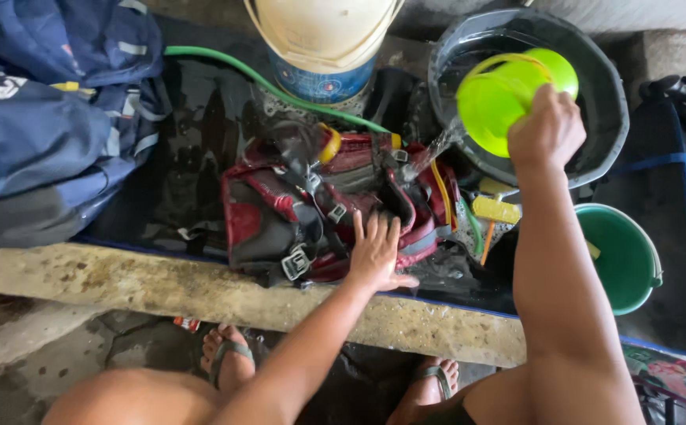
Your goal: The person washes a red backpack by hand, pouring water from a small green pitcher onto it and scrubbing the surface with a white sponge and soapy lather.
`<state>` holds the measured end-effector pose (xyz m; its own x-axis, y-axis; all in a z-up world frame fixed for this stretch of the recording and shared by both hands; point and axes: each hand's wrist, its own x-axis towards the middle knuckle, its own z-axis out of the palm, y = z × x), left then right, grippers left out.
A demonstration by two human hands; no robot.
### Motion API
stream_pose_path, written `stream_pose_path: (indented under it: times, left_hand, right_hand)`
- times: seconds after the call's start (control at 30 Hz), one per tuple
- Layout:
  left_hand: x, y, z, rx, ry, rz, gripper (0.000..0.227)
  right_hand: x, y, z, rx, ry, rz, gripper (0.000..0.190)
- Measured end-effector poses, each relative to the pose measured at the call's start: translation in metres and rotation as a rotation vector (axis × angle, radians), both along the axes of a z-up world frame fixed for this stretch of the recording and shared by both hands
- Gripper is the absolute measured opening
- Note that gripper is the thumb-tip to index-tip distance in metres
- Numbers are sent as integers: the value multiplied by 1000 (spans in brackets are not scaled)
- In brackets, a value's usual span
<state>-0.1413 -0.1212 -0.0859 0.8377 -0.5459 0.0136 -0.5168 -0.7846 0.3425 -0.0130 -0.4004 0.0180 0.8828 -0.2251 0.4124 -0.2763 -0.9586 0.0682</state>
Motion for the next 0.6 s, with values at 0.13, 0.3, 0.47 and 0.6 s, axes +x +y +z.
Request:
stream_pose_path:
  times: [0.13, 0.3, 0.47, 0.6]
  left_hand:
    - [2, -9, -56, -3, -343, 27, 12]
    - [57, 16, -11, -232, 235, 37, 34]
    - [104, 55, 37, -488, 102, 73, 34]
    - [128, 86, 31, -15, 14, 358, 48]
  right_hand:
    - [-4, -41, -23, 150, 127, -303, 36]
    - [-9, -82, -63, 187, 295, -387, 54]
    - [5, -105, -120, 176, 454, -442, 36]
    - [30, -77, -134, 198, 736, -296, 32]
